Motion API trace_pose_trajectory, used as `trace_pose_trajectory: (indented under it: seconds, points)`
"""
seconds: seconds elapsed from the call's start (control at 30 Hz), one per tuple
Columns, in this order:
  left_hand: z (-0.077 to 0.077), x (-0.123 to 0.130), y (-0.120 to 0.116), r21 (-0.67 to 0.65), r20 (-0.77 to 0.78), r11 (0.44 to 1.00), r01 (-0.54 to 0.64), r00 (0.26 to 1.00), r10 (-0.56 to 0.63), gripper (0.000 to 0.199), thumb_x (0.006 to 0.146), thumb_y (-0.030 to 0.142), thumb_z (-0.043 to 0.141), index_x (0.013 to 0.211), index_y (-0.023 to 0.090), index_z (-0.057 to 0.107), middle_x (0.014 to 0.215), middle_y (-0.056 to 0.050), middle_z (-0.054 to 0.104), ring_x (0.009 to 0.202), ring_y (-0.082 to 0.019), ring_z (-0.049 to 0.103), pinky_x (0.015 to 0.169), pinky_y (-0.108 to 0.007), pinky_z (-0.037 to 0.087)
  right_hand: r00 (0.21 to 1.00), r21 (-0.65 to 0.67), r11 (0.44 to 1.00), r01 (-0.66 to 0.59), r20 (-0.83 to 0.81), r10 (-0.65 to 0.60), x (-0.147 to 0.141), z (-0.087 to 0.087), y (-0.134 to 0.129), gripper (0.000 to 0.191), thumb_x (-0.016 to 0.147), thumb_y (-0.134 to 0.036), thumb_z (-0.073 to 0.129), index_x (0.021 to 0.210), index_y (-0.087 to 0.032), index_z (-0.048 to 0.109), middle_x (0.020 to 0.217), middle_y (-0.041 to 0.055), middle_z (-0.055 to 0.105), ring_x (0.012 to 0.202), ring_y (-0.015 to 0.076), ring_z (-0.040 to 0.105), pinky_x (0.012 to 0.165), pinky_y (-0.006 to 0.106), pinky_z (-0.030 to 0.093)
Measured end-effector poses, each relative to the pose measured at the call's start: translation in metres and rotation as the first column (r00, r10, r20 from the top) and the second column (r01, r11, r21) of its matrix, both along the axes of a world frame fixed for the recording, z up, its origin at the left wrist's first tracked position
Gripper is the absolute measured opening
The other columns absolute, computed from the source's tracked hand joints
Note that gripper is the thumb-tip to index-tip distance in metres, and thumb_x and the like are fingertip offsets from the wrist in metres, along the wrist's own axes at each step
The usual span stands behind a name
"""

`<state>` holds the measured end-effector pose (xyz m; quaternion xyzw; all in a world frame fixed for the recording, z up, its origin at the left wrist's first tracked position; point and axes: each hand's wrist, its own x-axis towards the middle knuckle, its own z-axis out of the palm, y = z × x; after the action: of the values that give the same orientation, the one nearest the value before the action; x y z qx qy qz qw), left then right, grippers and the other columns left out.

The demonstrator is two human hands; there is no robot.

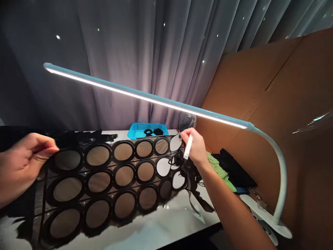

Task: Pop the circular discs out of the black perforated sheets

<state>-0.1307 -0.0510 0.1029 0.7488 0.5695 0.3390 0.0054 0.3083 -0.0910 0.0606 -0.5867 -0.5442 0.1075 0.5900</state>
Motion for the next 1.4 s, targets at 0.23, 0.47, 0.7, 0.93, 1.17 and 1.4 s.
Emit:
trace_pose_trajectory:
  seconds: [0.23, 0.47, 0.7, 0.93, 1.17, 1.4]
  points:
    - [-0.069, 0.020, 0.063, -0.219, -0.082, 0.944, 0.246, 0.960, -0.269, 0.029, 0.093, 0.044, 0.034, 0.078, 0.023, 0.046, 0.067, 0.005, 0.055, 0.063, -0.014, 0.054, 0.061, -0.021, 0.043, 0.991, -0.261, 0.964, -0.057, 0.099, 0.086, 0.007, -0.076, 0.065, 0.036, 0.074, -0.054, 0.066, 0.066, -0.021, 0.054, 0.058, -0.0001, 0.060, 0.054, 0.0169, 0.054, 0.057, 0.029, 0.041]
    - [-0.122, 0.063, 0.073, -0.154, -0.197, 0.910, 0.386, 0.890, -0.411, 0.025, 0.092, 0.029, 0.038, 0.095, 0.019, 0.061, 0.102, -0.011, 0.062, 0.095, -0.028, 0.059, 0.088, -0.044, 0.047, 0.997, -0.234, 0.972, 0.037, 0.079, -0.019, 0.013, -0.094, 0.055, 0.044, 0.087, -0.060, 0.047, 0.101, -0.019, 0.053, 0.089, 0.0078, 0.066, 0.079, 0.0213, 0.061, 0.074, 0.035, 0.047]
    - [-0.151, 0.158, -0.005, -0.332, -0.199, 0.570, 0.751, 0.535, -0.821, 0.046, 0.086, 0.025, 0.068, 0.130, 0.032, 0.059, 0.146, -0.008, 0.051, 0.136, -0.030, 0.046, 0.111, -0.048, 0.038, 0.896, -0.382, 0.823, -0.421, -0.313, 0.314, -0.020, -0.095, 0.004, 0.049, 0.093, -0.061, 0.044, 0.092, -0.017, 0.067, 0.065, -0.0002, 0.055, 0.059, 0.0135, 0.051, 0.056, 0.026, 0.041]
    - [-0.170, 0.160, -0.011, -0.408, -0.180, 0.446, 0.796, 0.409, -0.895, 0.063, 0.089, 0.042, 0.067, 0.147, 0.036, 0.042, 0.159, -0.014, 0.031, 0.146, -0.037, 0.025, 0.115, -0.062, 0.025, 0.819, -0.508, 0.644, -0.572, -0.396, 0.414, -0.039, -0.115, -0.030, 0.022, 0.086, -0.039, 0.067, 0.086, -0.020, 0.059, 0.077, 0.0011, 0.066, 0.069, 0.0148, 0.061, 0.064, 0.026, 0.046]
    - [-0.170, 0.156, -0.008, -0.375, -0.160, 0.423, 0.825, 0.391, -0.906, 0.064, 0.089, 0.047, 0.066, 0.147, 0.040, 0.041, 0.159, -0.006, 0.032, 0.146, -0.035, 0.026, 0.117, -0.056, 0.023, 0.839, -0.542, 0.662, -0.517, -0.166, 0.519, -0.040, -0.112, -0.035, 0.019, 0.086, -0.023, 0.065, 0.070, -0.019, 0.056, 0.086, 0.0020, 0.068, 0.078, 0.0151, 0.058, 0.070, 0.026, 0.042]
    - [-0.169, 0.159, -0.008, -0.414, -0.191, 0.427, 0.804, 0.382, -0.904, 0.063, 0.090, 0.046, 0.065, 0.147, 0.039, 0.040, 0.158, -0.009, 0.034, 0.146, -0.036, 0.026, 0.116, -0.058, 0.024, 0.838, -0.547, 0.671, -0.501, -0.113, 0.534, -0.037, -0.109, -0.033, 0.018, 0.084, -0.017, 0.064, 0.070, -0.019, 0.053, 0.087, 0.0019, 0.068, 0.079, 0.0156, 0.059, 0.070, 0.026, 0.043]
